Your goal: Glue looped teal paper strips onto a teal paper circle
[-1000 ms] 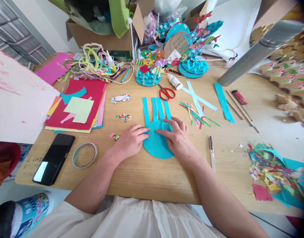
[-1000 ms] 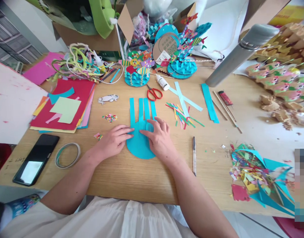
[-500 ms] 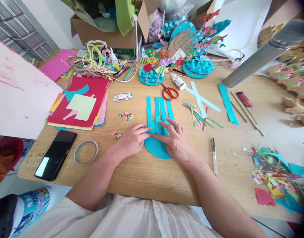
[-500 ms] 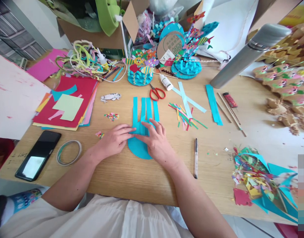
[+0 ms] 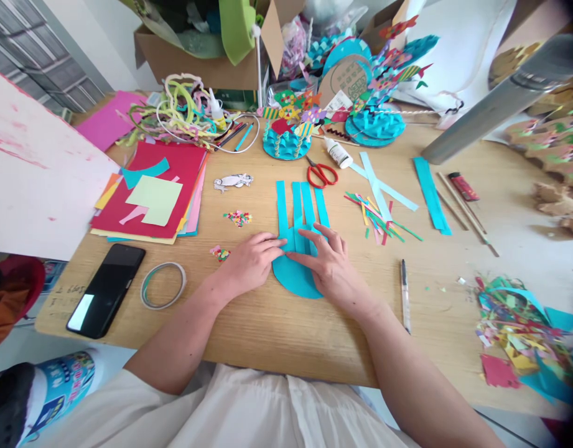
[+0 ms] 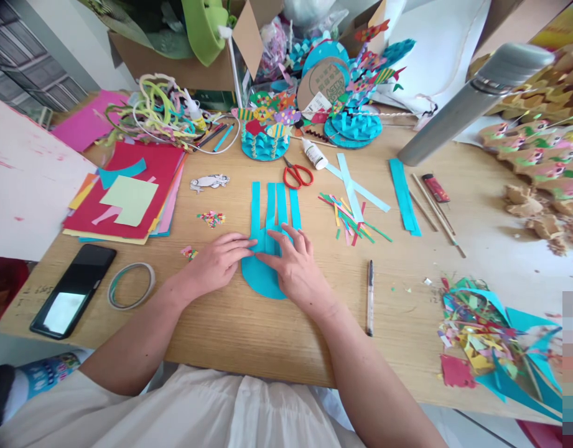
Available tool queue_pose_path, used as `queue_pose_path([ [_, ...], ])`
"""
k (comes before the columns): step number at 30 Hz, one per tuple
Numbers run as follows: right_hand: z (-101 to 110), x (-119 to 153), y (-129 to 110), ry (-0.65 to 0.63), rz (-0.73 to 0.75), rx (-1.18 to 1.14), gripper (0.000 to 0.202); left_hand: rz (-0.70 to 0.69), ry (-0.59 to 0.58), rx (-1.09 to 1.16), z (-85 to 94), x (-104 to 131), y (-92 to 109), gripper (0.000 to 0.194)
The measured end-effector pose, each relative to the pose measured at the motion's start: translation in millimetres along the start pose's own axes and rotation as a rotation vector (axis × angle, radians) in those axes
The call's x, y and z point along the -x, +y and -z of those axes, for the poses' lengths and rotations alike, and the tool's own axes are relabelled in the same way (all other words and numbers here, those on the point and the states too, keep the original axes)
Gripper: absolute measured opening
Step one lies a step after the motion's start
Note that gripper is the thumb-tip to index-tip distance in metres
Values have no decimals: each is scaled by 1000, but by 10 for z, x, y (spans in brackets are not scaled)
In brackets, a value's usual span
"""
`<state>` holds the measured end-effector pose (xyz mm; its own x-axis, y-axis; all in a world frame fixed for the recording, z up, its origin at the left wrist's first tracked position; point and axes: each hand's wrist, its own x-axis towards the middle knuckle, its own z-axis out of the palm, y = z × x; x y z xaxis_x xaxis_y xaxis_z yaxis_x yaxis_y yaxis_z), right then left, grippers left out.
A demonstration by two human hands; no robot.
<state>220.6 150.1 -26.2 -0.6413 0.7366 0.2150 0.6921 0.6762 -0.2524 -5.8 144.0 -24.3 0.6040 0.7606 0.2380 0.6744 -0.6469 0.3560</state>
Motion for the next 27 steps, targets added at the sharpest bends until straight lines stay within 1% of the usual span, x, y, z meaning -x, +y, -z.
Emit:
queue_pose_path([
  [3, 7, 3, 2, 6, 0, -14, 54, -2, 1, -10, 1, 1, -7, 36],
  [5, 34, 7, 25, 32, 2, -54, 53, -2, 0, -8, 2, 3, -10, 35],
  [8, 100, 18, 98, 126, -42, -123, 53, 3, -2, 3, 5, 6, -11, 33],
  [11, 155, 28, 175, 219, -119, -131, 53, 4, -1, 12, 6, 5, -11, 33],
  [16, 171, 25, 215, 274, -142, -114, 50, -8, 1, 10, -2, 3, -21, 34],
  [19, 161, 25, 211, 285, -134, -111, 49, -15, 8, 3, -8, 9, -30, 34],
  [27, 116, 34, 231, 228, -46, -157, 52, -5, 1, 11, 0, 11, -19, 33],
])
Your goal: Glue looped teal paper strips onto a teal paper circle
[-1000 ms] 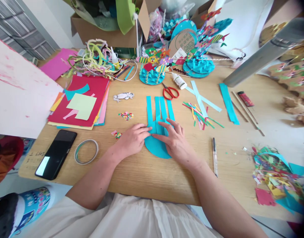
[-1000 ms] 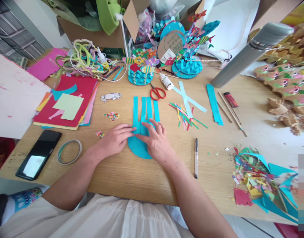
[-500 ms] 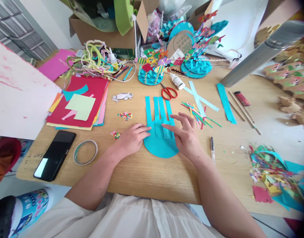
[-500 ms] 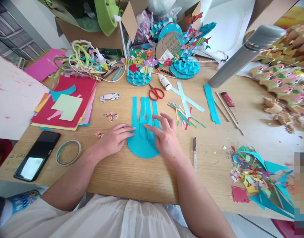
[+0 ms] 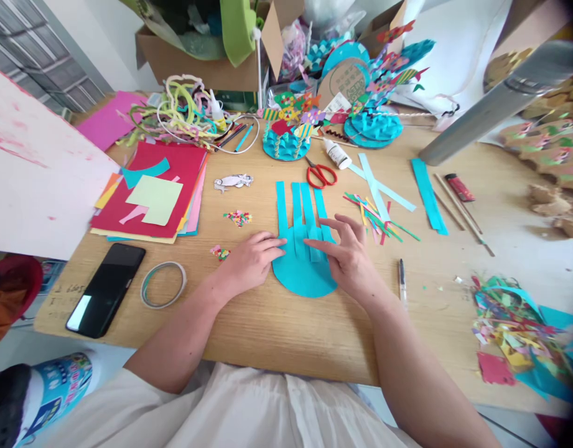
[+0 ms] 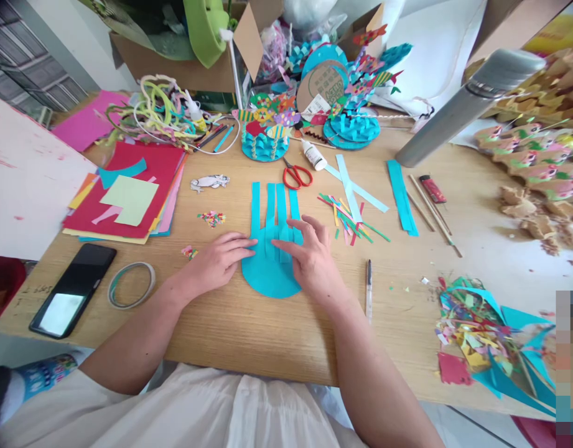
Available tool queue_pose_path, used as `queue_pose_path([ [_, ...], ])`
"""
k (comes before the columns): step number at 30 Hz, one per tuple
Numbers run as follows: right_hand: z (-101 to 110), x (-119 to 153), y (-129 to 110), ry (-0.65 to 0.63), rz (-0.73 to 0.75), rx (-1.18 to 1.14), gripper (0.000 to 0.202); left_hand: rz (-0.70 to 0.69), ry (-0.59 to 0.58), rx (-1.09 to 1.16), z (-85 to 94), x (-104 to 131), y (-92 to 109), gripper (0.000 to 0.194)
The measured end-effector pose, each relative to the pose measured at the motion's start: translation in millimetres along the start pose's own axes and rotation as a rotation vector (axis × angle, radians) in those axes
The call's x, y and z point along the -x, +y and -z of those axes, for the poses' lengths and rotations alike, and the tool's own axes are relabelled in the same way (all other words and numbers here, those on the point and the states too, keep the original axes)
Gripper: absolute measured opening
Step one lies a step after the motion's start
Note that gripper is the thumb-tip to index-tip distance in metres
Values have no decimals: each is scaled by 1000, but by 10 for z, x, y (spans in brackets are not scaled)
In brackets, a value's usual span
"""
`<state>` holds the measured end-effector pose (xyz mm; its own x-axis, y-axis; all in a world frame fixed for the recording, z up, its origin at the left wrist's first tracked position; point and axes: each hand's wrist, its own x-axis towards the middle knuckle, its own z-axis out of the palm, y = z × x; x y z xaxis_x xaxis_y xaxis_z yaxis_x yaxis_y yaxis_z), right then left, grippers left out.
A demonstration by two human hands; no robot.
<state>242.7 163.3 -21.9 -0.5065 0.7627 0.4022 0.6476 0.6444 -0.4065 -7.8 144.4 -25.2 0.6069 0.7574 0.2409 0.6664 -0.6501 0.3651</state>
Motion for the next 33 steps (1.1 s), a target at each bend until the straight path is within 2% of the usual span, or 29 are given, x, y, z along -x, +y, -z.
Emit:
queue_pose_path([
  [17, -68, 46, 38, -174, 31, 70, 53, -23, 28, -11, -5, -4, -11, 32],
  [33, -101, 55, 20, -181, 50, 123, 54, -12, 17, -10, -8, -13, -5, 33],
])
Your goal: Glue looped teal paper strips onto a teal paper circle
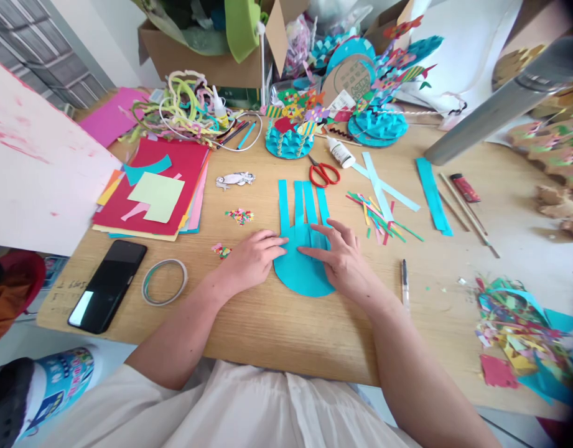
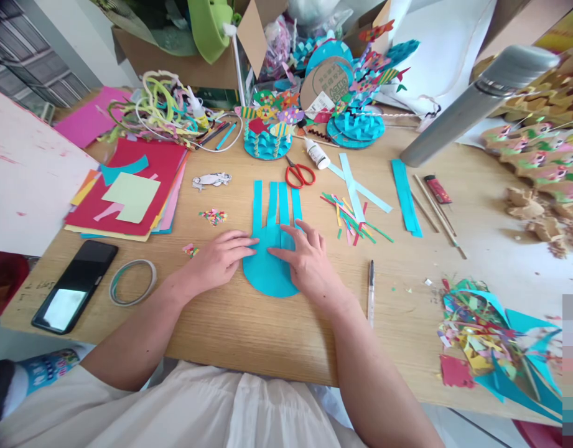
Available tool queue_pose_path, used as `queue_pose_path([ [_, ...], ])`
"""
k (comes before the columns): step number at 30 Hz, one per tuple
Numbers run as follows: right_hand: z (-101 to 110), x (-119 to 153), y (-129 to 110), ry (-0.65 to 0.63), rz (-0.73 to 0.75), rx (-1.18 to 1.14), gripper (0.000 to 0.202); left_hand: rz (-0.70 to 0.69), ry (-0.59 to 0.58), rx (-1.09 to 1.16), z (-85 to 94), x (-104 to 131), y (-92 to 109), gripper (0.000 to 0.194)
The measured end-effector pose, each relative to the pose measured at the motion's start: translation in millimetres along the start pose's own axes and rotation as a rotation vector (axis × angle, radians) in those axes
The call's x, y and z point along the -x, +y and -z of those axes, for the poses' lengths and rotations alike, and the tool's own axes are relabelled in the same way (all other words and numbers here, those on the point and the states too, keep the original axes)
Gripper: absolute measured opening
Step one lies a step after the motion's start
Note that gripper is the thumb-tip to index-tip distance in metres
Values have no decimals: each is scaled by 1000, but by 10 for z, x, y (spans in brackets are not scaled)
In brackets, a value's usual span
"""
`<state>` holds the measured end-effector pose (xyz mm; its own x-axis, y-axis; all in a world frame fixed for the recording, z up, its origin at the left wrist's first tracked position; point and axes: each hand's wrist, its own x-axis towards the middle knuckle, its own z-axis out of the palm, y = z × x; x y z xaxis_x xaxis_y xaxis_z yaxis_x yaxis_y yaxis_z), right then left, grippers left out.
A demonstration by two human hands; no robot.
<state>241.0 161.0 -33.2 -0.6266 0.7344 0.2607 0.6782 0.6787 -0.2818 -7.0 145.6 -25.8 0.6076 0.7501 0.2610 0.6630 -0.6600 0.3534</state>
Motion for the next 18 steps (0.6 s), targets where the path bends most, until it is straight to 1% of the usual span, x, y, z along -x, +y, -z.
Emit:
queue_pose_path([
  [7, 40, -3, 8, 23, 6, -25, 52, 20, -16, 18, 15, 6, 5, 35],
  [12, 122, -12, 46, 78, -61, -8, 53, 22, -20, 36, 14, 9, 7, 35],
  [18, 126, -10, 57, 42, -105, 4, 49, 28, -18, 32, 10, 14, 4, 34],
])
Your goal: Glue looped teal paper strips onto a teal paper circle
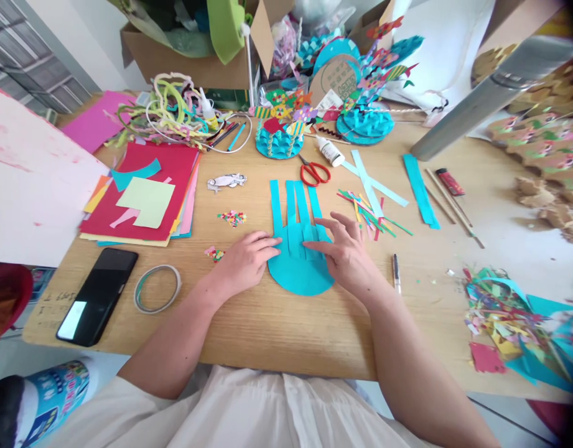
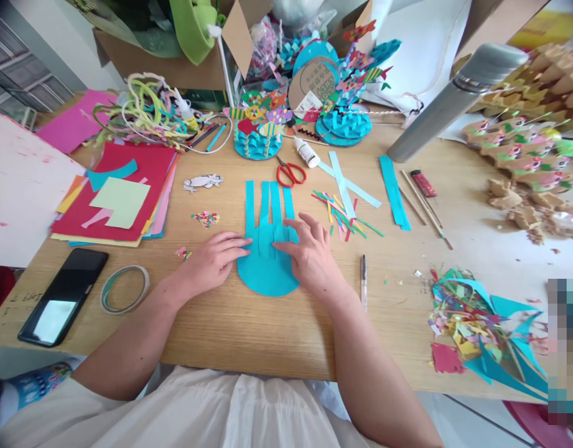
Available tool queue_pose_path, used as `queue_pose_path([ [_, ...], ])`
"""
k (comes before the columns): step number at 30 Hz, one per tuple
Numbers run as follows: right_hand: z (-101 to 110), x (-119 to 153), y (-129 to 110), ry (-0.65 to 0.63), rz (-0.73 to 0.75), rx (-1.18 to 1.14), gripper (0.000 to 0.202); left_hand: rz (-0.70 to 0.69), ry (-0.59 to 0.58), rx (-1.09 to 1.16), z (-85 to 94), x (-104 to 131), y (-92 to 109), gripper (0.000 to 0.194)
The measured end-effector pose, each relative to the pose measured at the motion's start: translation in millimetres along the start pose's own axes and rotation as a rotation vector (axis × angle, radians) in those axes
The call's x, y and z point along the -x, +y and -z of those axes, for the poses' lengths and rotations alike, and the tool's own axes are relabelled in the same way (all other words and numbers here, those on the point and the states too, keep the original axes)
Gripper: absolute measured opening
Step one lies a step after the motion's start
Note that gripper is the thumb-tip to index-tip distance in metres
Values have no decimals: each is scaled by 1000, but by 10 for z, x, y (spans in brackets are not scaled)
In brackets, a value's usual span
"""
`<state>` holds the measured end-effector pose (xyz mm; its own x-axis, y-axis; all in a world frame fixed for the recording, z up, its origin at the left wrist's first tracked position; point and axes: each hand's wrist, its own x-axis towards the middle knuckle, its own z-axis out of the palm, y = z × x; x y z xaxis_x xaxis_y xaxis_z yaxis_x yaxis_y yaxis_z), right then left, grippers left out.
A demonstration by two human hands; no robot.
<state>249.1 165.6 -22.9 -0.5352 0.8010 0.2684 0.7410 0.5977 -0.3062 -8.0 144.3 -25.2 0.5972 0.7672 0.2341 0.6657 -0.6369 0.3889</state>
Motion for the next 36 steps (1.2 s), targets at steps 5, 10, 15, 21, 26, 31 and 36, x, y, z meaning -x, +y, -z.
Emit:
queue_pose_path([
  [5, -10, 2, -18, -23, -5, 13, 49, -4, -2, -2, -5, -4, -8, 33],
  [10, 2, -1, -22, -20, 0, 11, 49, -10, 4, -10, -6, -5, -11, 33],
  [15, -8, 1, -65, 6, 20, -3, 51, -16, 7, -11, -4, -8, -9, 31],
  [21, -76, 6, -127, -38, 56, 68, 49, -4, -3, -18, 4, -10, 3, 32],
  [26, -89, 4, -125, -60, 51, 89, 48, 7, -11, 4, 3, -9, 1, 35],
  [31, -74, 1, -125, -72, 61, 95, 49, 3, -9, -3, 3, -8, 3, 34],
  [36, -82, 2, -120, -70, 55, 105, 51, 7, -10, 9, 0, -12, 3, 36],
])
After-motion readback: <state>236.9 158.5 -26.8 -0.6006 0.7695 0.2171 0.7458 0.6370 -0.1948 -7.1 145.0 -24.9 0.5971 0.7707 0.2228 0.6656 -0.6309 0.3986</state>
